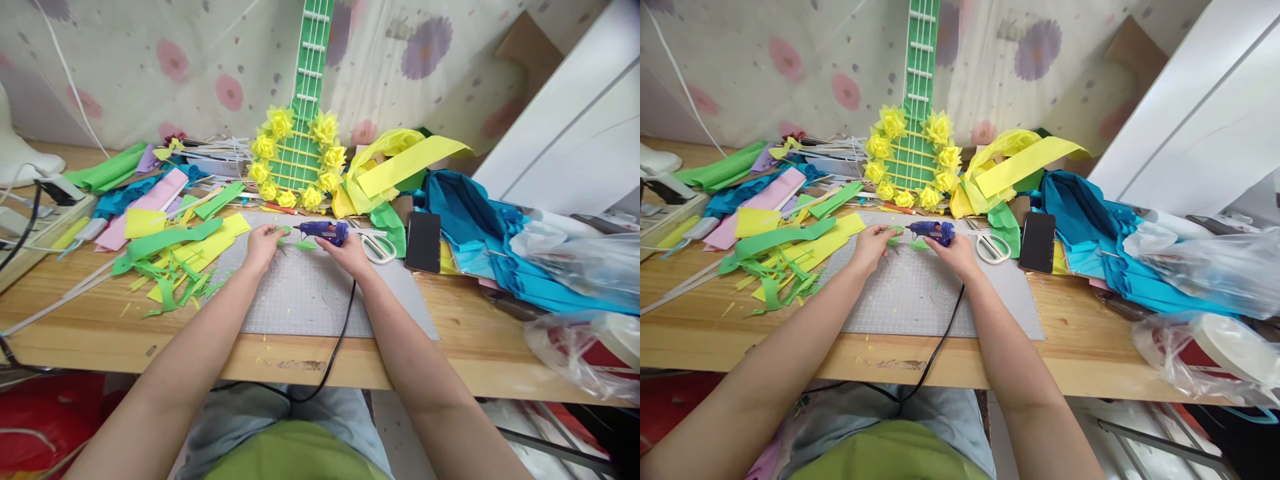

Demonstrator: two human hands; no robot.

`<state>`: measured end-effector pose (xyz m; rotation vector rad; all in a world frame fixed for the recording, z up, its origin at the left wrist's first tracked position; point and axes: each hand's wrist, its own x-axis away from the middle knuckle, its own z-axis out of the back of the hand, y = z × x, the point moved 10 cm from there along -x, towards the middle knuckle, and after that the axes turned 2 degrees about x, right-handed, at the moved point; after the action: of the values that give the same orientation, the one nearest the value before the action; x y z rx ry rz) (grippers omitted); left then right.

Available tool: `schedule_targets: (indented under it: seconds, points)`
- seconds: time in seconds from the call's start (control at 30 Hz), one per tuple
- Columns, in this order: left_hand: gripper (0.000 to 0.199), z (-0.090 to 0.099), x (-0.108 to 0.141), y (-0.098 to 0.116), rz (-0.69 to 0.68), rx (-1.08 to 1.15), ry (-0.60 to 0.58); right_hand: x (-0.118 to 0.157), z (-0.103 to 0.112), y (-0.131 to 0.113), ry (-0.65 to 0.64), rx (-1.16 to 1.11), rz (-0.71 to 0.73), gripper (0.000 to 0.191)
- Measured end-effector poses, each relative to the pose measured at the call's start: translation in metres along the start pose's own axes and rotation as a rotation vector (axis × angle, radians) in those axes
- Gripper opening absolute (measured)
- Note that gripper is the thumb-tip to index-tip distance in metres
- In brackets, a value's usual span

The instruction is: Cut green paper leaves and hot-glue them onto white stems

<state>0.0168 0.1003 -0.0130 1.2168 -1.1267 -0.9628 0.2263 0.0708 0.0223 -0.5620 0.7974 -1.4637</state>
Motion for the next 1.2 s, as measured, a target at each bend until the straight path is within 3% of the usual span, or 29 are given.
schedule_targets:
  seconds: [0.77, 1.07, 1.2]
  points:
    - [0.02, -0.004, 0.001, 0.001, -0.035, -0.03, -0.024, 0.004, -0.002, -0.017, -0.011, 0.175, 0.086, 0.037]
    - [0.017, -0.003, 0.004, 0.004, -0.012, -0.011, -0.008, 0.001, 0.001, -0.011, 0.008, 0.164, 0.086, 0.037]
    - [0.018, -0.006, 0.004, 0.005, -0.029, -0.013, -0.044, -0.005, 0.014, 0.007, 0.104, 0.193, 0.006, 0.044]
